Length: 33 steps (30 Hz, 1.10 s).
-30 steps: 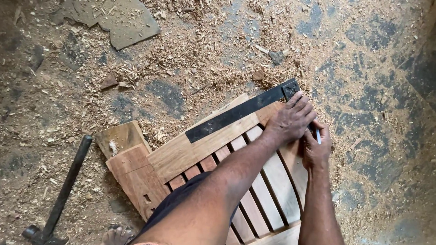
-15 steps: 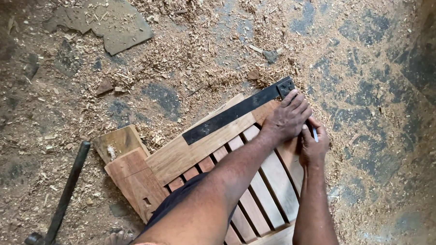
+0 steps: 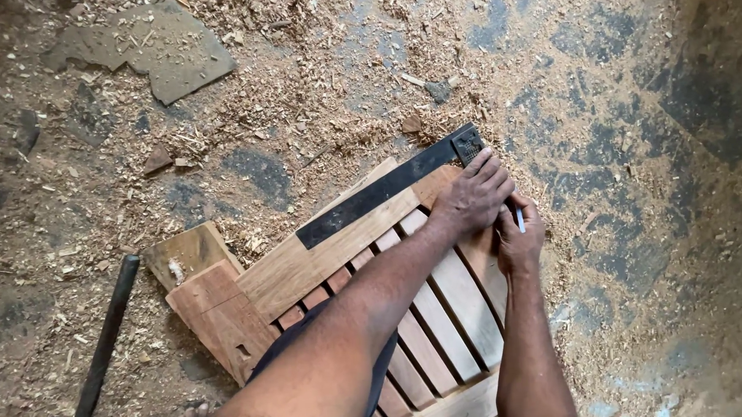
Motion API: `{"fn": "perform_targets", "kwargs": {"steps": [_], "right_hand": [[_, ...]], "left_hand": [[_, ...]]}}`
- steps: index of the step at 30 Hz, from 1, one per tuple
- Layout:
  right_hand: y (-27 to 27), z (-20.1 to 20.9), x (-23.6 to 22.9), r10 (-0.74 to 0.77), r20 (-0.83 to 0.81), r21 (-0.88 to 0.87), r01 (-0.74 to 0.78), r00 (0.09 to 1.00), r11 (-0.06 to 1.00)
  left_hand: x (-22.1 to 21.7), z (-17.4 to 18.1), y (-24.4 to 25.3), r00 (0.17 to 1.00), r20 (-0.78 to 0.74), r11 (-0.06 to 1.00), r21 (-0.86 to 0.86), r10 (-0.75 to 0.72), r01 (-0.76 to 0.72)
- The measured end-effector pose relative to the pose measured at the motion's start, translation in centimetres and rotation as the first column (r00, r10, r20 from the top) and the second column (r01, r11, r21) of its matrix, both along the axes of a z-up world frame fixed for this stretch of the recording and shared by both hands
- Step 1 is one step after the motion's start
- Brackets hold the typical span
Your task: The recorder uses a framing square, measuring tape, and pencil to mark measurements on a wooden chair backrest.
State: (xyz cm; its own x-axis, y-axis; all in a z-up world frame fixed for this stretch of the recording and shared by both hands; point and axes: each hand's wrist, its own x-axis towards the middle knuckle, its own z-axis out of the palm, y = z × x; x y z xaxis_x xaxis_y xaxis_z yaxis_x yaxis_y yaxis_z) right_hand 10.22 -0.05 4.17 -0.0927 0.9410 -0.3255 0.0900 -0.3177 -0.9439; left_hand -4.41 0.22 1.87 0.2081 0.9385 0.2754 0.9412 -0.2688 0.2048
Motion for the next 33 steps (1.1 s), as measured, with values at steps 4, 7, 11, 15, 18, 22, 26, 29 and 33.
{"fn": "perform_targets", "kwargs": {"steps": [4,7,11,15,18,22,26,29,33], "right_hand": [[0.1,0.0,-0.2,0.002,0.053,0.007,-0.002,0.999,1.0],[0.3,-0.1,0.1,-0.007,0.051,-0.002,0.007,0.999,1.0],[0.4,-0.4,0.3,-0.007,0.06,0.003,0.007,0.998,1.0],[0.2,-0.3,0.4,-0.002,0.065,0.0,0.002,0.998,1.0],[0.4,-0.1,0.0,0.02,0.036,0.019,-0.021,0.999,1.0],[0.2,-0.1,0.0,-0.008,0.063,-0.005,0.009,0.998,1.0],[0.4,-0.7,0.4,0.004,0.011,0.019,-0.004,1.0,1.0],[-0.2,0.9,-0.6,-0.03,0.107,-0.015,0.032,0.994,0.999],[-0.5,4.9,-2.4,-0.148,-0.01,0.032,0.148,0.989,0.988]], "left_hand": [[-0.2,0.2,-0.1,1.0,0.023,1.0,0.011,0.012,-0.012],[0.1,-0.3,0.2,1.0,-0.007,1.0,0.024,0.011,-0.011],[0.1,-0.6,0.3,1.0,-0.013,1.0,0.016,-0.007,0.007],[0.0,-0.6,0.3,0.998,-0.043,0.999,-0.007,-0.034,0.034],[0.0,-0.5,0.3,1.0,-0.022,1.0,0.029,-0.004,0.004],[-0.2,0.2,0.2,0.999,-0.039,1.0,-0.015,-0.016,0.016],[-0.4,0.7,0.0,0.999,-0.043,0.999,-0.035,-0.019,0.018],[0.1,-0.1,-0.1,0.999,-0.033,0.999,0.024,0.029,-0.028],[-0.7,1.9,-0.2,1.0,-0.013,1.0,0.002,0.0,0.0]]}}
